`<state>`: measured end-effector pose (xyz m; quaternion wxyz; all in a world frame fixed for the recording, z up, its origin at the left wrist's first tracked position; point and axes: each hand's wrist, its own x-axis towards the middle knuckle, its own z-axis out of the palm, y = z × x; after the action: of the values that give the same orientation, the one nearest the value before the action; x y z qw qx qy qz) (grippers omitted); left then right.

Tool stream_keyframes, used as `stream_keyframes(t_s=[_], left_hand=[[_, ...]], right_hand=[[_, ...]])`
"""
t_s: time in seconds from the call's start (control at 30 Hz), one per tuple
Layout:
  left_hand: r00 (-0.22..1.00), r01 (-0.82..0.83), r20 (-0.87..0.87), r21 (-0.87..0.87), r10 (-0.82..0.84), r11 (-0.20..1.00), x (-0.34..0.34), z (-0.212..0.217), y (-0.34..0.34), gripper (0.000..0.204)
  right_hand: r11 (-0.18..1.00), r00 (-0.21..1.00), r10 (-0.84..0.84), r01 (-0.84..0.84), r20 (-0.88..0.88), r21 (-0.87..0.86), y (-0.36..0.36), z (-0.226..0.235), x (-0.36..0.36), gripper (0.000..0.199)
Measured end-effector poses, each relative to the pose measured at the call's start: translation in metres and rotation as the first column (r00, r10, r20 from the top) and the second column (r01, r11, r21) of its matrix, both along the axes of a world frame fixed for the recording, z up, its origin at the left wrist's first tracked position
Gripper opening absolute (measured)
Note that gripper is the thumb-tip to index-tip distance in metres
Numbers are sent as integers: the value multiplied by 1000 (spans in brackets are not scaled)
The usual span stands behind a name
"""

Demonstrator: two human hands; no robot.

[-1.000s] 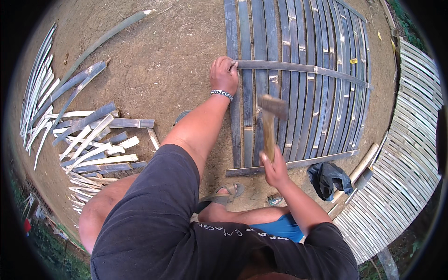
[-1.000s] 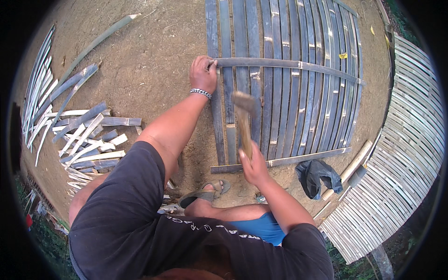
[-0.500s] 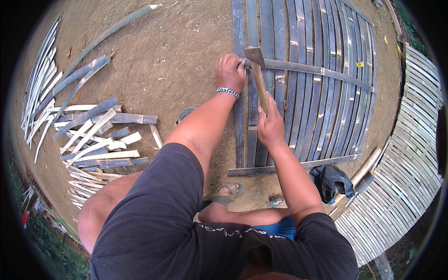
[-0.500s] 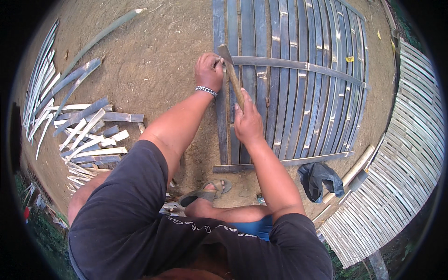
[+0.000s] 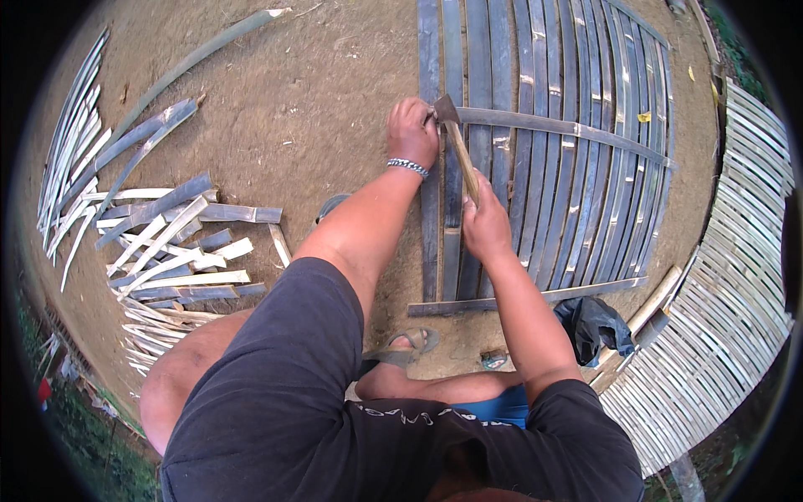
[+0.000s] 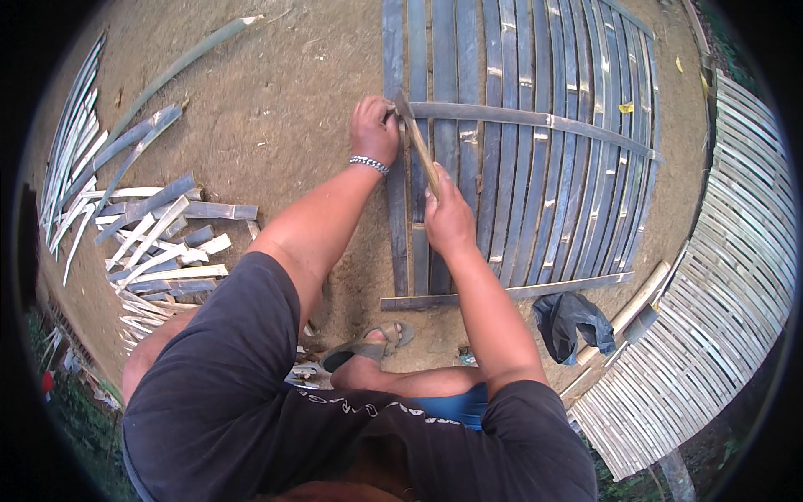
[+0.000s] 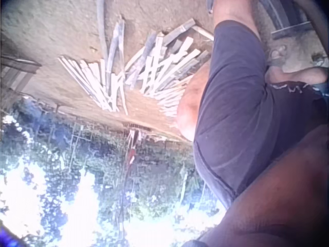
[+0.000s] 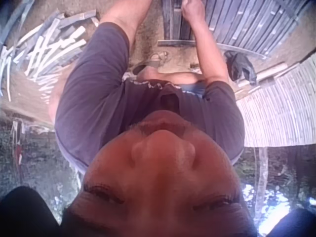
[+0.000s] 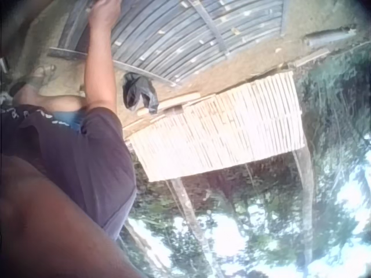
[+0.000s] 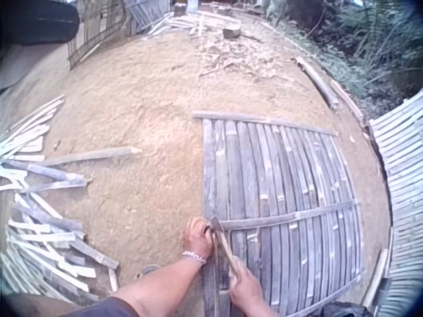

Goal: The person measures a bamboo gate panel using a tape measure, marks it, and then hammers small bamboo strips into place to secure the horizontal slats.

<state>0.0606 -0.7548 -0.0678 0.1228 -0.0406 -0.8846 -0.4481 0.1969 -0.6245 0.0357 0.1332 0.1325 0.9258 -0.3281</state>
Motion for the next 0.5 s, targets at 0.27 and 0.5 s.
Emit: stream_keyframes(t_s=[0.27,0.5], left_hand=[[999,28,-19,11,-27,1000,-1,0,-3,11],[999,46,5,-7,-46,999,0,3,-8,9]], right_hand=[[967,950,-249,255,-188,10,2,-14,-82,62],[940,974,-219,225,-54,258,8,-19,-142,78]])
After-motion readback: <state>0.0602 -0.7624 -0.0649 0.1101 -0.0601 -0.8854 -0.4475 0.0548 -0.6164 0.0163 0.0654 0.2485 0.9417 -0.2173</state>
